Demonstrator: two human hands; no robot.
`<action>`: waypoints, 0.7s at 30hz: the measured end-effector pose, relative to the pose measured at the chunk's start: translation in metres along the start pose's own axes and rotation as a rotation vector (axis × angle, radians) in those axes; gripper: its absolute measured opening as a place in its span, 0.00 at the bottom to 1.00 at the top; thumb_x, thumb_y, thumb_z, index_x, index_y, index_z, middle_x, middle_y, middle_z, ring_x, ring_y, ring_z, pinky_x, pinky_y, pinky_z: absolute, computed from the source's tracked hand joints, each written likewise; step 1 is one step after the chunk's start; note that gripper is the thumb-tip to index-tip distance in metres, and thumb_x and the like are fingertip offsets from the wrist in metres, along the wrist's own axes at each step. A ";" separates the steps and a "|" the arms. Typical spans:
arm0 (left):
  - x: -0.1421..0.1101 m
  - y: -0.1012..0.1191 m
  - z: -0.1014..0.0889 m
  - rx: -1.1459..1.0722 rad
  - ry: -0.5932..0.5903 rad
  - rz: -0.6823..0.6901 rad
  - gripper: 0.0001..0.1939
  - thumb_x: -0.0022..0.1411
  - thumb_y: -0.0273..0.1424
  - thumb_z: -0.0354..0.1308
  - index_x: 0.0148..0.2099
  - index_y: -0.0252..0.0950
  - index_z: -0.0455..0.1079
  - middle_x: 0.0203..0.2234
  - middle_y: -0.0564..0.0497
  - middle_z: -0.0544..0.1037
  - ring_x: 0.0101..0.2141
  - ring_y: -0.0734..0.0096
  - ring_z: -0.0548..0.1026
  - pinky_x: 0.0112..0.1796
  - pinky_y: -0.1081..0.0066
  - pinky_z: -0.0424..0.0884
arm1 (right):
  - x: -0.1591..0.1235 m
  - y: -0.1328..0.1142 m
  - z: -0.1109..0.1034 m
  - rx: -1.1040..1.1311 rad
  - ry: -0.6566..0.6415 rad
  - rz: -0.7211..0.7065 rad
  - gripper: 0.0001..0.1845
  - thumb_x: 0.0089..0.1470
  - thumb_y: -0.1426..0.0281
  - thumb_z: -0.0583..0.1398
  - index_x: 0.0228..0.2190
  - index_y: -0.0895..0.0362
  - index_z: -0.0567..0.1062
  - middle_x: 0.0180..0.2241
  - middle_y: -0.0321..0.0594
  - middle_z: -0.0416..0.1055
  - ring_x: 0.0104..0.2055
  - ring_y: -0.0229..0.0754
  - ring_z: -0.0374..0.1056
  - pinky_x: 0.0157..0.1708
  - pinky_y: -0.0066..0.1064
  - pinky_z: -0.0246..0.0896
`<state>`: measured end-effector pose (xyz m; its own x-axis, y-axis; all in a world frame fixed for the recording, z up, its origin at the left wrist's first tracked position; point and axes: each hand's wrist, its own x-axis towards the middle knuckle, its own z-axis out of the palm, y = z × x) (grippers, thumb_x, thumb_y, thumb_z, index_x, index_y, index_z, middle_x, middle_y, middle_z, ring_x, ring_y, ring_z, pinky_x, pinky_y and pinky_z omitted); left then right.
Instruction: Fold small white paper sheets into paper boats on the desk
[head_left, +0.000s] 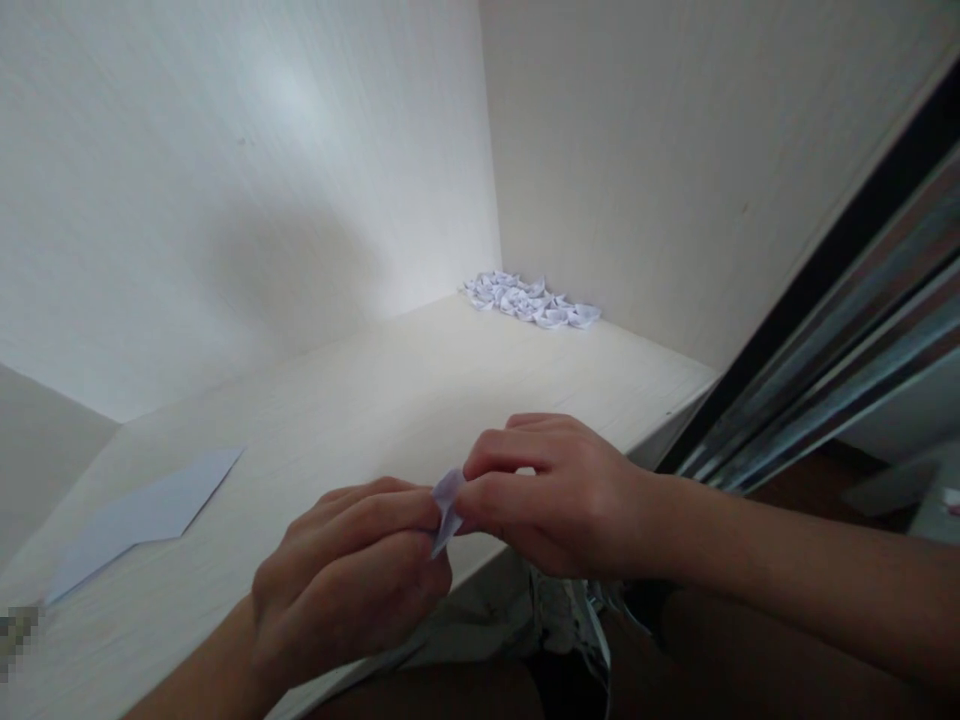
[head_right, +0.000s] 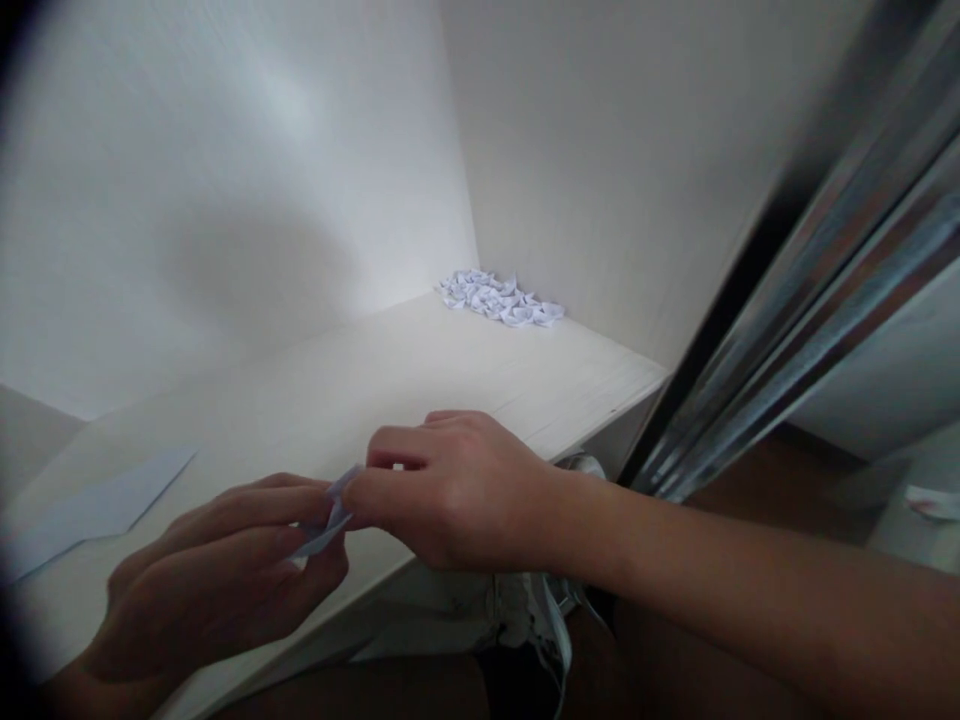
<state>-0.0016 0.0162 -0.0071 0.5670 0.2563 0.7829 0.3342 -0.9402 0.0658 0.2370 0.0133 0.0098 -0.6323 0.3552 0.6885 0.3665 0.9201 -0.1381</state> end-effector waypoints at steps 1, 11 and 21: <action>0.004 0.001 0.001 0.013 0.019 0.024 0.18 0.56 0.20 0.65 0.44 0.43 0.67 0.33 0.56 0.84 0.31 0.75 0.83 0.34 0.78 0.83 | -0.001 0.000 0.001 0.023 -0.019 0.018 0.09 0.68 0.72 0.57 0.38 0.55 0.77 0.34 0.39 0.78 0.30 0.37 0.70 0.31 0.31 0.62; -0.005 -0.030 0.045 0.091 0.007 -0.122 0.08 0.66 0.22 0.61 0.46 0.38 0.71 0.35 0.50 0.85 0.33 0.70 0.85 0.34 0.76 0.81 | -0.045 0.027 0.007 0.011 -0.075 0.496 0.10 0.62 0.65 0.64 0.40 0.59 0.74 0.25 0.35 0.74 0.24 0.37 0.65 0.26 0.29 0.53; 0.102 -0.076 0.199 -0.033 -0.182 -0.066 0.10 0.69 0.22 0.55 0.45 0.34 0.78 0.38 0.45 0.84 0.39 0.64 0.82 0.44 0.65 0.79 | -0.090 0.023 0.014 -0.168 -0.188 0.123 0.15 0.68 0.63 0.55 0.29 0.55 0.70 0.24 0.35 0.74 0.22 0.37 0.65 0.23 0.33 0.43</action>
<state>0.1806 0.1584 -0.0557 0.6725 0.3509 0.6517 0.3516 -0.9262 0.1359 0.2928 0.0049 -0.0651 -0.6856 0.5016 0.5275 0.5467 0.8333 -0.0819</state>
